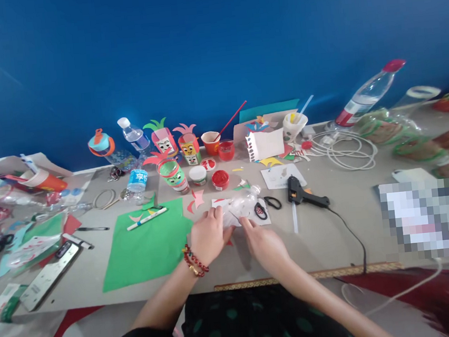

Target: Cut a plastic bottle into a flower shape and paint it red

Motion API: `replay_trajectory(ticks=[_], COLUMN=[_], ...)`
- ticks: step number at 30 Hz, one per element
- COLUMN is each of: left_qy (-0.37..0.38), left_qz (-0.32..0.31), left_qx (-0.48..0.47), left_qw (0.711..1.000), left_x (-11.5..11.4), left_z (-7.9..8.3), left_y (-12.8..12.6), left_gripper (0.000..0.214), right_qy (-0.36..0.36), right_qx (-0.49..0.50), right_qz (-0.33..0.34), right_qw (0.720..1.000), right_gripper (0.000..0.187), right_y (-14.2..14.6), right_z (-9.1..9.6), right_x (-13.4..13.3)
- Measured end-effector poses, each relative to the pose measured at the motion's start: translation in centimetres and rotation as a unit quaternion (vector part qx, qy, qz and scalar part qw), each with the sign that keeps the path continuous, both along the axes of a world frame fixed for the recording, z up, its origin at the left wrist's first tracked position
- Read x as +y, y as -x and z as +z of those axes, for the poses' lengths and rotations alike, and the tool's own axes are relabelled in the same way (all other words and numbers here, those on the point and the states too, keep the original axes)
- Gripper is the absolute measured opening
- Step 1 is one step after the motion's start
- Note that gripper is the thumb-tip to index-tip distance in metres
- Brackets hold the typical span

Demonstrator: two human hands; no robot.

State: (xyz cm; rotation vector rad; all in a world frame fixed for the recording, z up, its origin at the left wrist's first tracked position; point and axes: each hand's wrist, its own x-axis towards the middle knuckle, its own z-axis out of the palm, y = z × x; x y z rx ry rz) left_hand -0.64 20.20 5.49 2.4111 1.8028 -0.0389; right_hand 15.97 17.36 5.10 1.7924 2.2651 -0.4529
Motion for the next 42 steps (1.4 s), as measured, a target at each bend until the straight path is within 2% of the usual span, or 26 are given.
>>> replay_trajectory(ticks=[9, 14, 18, 21, 26, 29, 32, 34, 38, 42], left_qy=[0.009, 0.014, 0.022, 0.007, -0.027, -0.045, -0.032, -0.025, -0.016, -0.015], left_qz=[-0.01, -0.002, 0.006, 0.003, -0.033, -0.05, -0.027, -0.002, 0.006, -0.001], left_qx=[-0.014, -0.028, -0.056, -0.064, -0.004, 0.004, 0.002, 0.001, -0.003, -0.007], left_qw=[1.0, 1.0, 0.998, 0.998, 0.999, 0.998, 0.999, 1.0, 1.0, 1.0], left_x=[0.0, 0.3, 0.2, 0.0, -0.4, -0.5, -0.4, -0.1, 0.4, 0.5], left_z=[0.1, -0.2, -0.4, 0.0, 1.1, 1.1, 0.5, 0.2, 0.1, 0.1], left_y=[0.0, 0.3, 0.4, 0.2, -0.2, -0.6, -0.9, -1.0, -0.8, -0.7], left_gripper=[0.048, 0.045, 0.056, 0.056, 0.046, 0.065, 0.086, 0.082, 0.057, 0.054], right_qy=[-0.034, -0.034, -0.029, -0.039, -0.047, -0.067, -0.071, -0.069, -0.065, -0.043], right_qx=[-0.011, -0.01, 0.007, 0.025, 0.005, 0.005, 0.005, 0.007, 0.014, 0.003], right_qz=[-0.003, -0.005, -0.004, -0.007, 0.001, 0.011, 0.004, -0.001, 0.005, 0.005], right_qw=[0.999, 0.999, 1.0, 0.999, 0.999, 0.998, 0.997, 0.998, 0.998, 0.999], right_gripper=[0.041, 0.037, 0.035, 0.032, 0.026, 0.024, 0.024, 0.026, 0.03, 0.042], right_y=[-0.2, 0.0, -0.9, -1.3, -1.1, -0.9, -0.5, -0.3, -0.2, -0.9], right_z=[-1.3, -0.7, -0.2, -0.1, 0.1, 0.5, 0.9, 1.2, 1.6, 1.5], right_x=[-0.6, -0.4, -1.1, -1.4, -1.1, -0.8, -0.3, 0.0, 0.1, -0.7])
